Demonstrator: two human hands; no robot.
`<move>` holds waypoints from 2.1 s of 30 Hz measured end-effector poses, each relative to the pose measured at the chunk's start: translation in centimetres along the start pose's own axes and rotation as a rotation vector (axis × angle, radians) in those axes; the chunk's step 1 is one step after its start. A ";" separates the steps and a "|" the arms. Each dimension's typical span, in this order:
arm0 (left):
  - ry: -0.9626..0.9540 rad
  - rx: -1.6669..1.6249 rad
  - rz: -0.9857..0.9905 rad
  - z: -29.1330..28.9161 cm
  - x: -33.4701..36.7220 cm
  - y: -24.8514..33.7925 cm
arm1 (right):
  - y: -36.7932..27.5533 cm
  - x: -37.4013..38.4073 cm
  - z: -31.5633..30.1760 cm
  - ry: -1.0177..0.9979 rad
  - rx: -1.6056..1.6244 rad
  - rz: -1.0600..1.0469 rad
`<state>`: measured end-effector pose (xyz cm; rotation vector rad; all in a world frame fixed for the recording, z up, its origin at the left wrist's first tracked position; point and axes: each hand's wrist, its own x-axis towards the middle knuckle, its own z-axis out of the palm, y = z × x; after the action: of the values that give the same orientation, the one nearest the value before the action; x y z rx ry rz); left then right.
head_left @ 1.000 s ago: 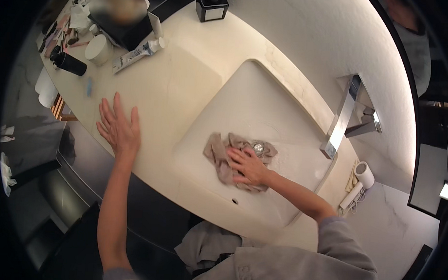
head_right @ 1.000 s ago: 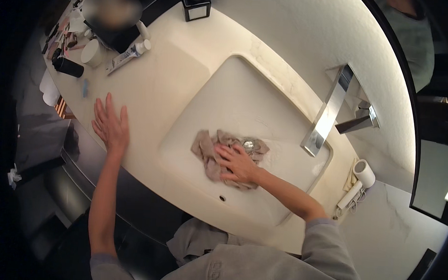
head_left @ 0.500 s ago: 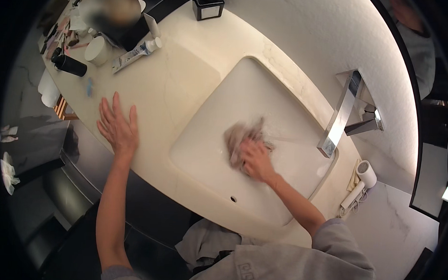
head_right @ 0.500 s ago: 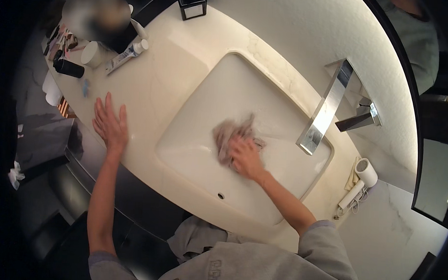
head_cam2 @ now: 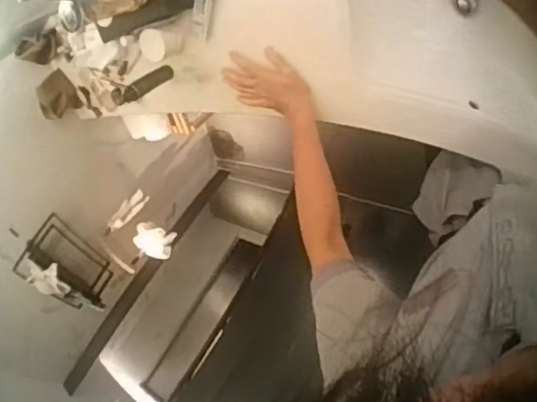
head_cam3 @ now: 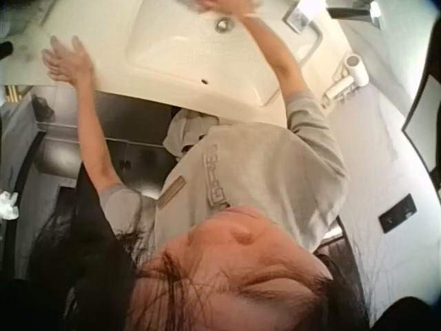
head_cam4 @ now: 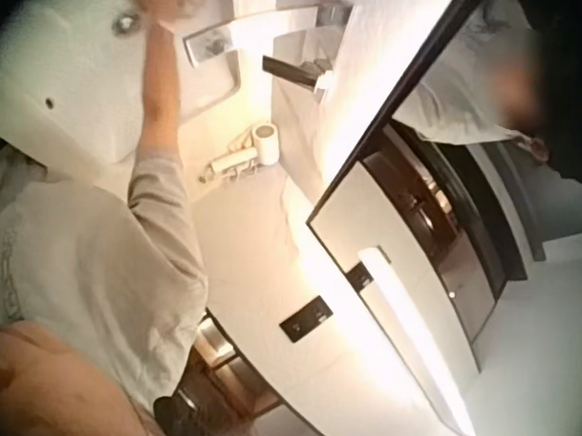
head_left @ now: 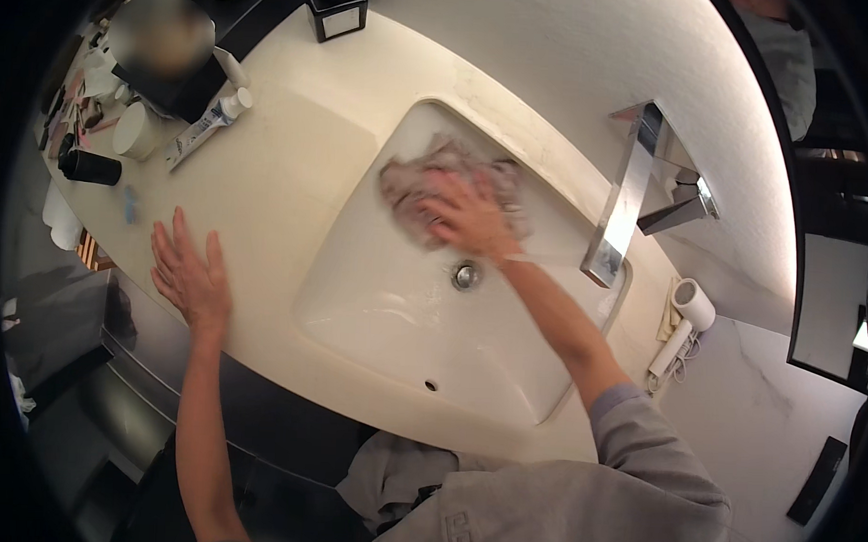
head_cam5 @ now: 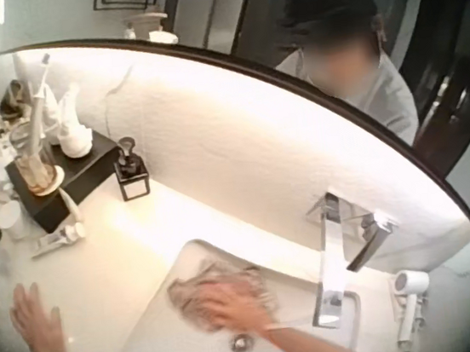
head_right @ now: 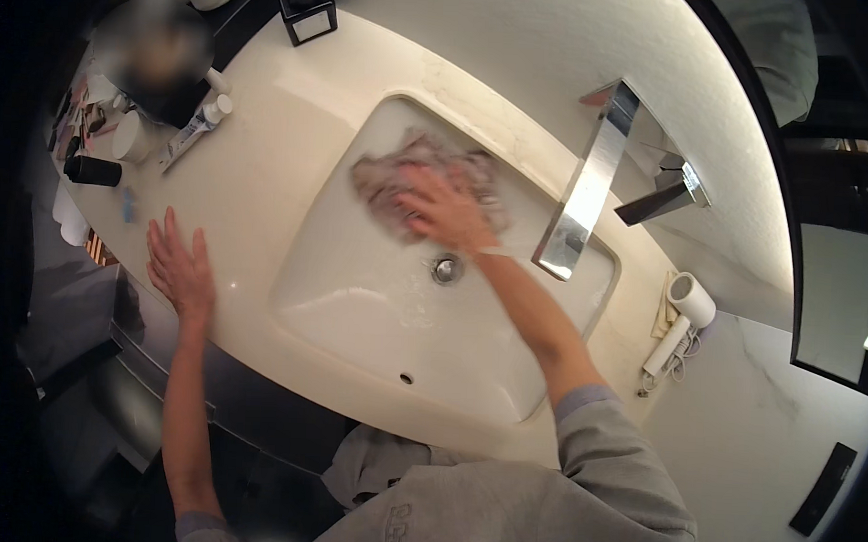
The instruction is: The person cleans the bathroom sink and shower area using a cloth. They wipe the sink basin, faucet, and surrounding countertop, then move to the shower to wipe the showerhead and wall fixtures.
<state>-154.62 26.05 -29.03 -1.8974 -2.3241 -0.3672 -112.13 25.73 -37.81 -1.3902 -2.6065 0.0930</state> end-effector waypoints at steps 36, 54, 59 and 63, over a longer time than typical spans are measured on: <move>-0.831 -1.085 0.330 -4.2 -8.7 11.4 | -5.8 -6.1 -5.6 -0.510 0.455 1.279; -2.054 -2.054 -0.799 8.2 -8.5 26.0 | -17.8 1.5 -9.0 0.570 0.388 1.254; -1.832 -1.513 -0.750 7.9 -10.0 26.5 | -10.2 1.7 -3.8 0.661 0.269 1.332; -1.716 -1.451 -0.320 6.0 -11.2 26.5 | -3.3 -5.3 6.7 0.643 0.684 1.602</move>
<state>-126.08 21.93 -34.54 -3.1561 -4.1656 -0.8252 -113.22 19.67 -44.62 -2.1812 -0.4212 0.5327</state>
